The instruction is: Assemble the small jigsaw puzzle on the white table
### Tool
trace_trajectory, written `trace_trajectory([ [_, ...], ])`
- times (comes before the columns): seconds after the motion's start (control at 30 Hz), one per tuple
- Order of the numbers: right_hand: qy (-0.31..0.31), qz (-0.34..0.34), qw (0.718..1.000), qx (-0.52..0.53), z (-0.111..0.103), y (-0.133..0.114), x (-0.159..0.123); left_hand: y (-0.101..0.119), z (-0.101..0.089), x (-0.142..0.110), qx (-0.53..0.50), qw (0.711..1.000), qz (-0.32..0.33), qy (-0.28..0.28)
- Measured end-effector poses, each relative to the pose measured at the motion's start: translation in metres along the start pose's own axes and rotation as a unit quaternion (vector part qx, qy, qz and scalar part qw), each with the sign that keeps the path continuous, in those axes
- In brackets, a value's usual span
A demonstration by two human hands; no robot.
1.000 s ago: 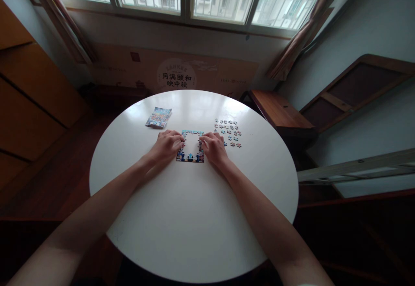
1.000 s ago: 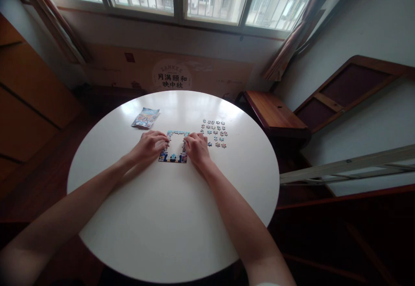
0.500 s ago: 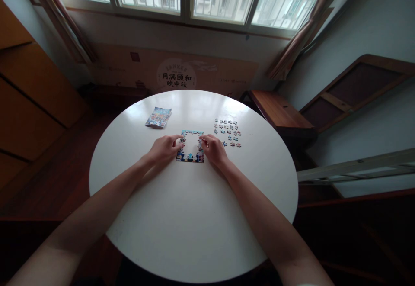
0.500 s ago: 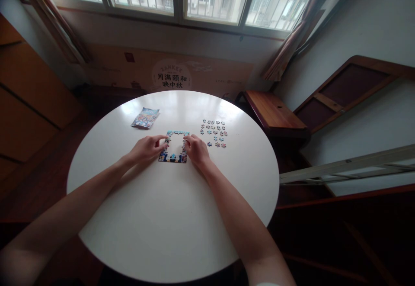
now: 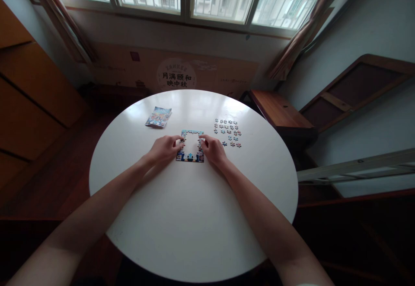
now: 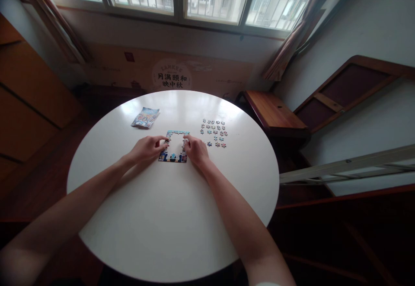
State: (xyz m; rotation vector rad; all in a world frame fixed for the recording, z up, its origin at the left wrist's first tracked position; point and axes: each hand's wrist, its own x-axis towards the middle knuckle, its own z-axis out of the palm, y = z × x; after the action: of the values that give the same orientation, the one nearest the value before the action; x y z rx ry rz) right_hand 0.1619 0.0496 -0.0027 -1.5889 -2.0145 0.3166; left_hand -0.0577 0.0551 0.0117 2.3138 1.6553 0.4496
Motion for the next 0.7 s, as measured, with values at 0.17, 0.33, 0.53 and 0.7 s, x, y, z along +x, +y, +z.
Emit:
trace_trajectory([
  [0.17,-0.005,-0.003,1.0,-0.005,0.0002,0.0002,-0.0002,0.0014,-0.0011,-0.0005,0.0,1.0,0.0,-0.003],
  [0.33,-0.014,-0.002,1.0,-0.01,0.0,0.0002,-0.0005,0.0031,-0.0016,-0.0005,0.002,1.0,-0.005,-0.003],
  [0.53,-0.017,-0.006,1.0,-0.013,-0.0007,-0.0006,-0.0009,0.0036,-0.0025,-0.0008,0.002,1.0,-0.007,-0.005],
  [0.7,-0.021,-0.001,1.0,-0.02,-0.0011,-0.0013,-0.0008,0.0035,-0.0025,-0.0008,0.003,1.0,-0.006,-0.005],
])
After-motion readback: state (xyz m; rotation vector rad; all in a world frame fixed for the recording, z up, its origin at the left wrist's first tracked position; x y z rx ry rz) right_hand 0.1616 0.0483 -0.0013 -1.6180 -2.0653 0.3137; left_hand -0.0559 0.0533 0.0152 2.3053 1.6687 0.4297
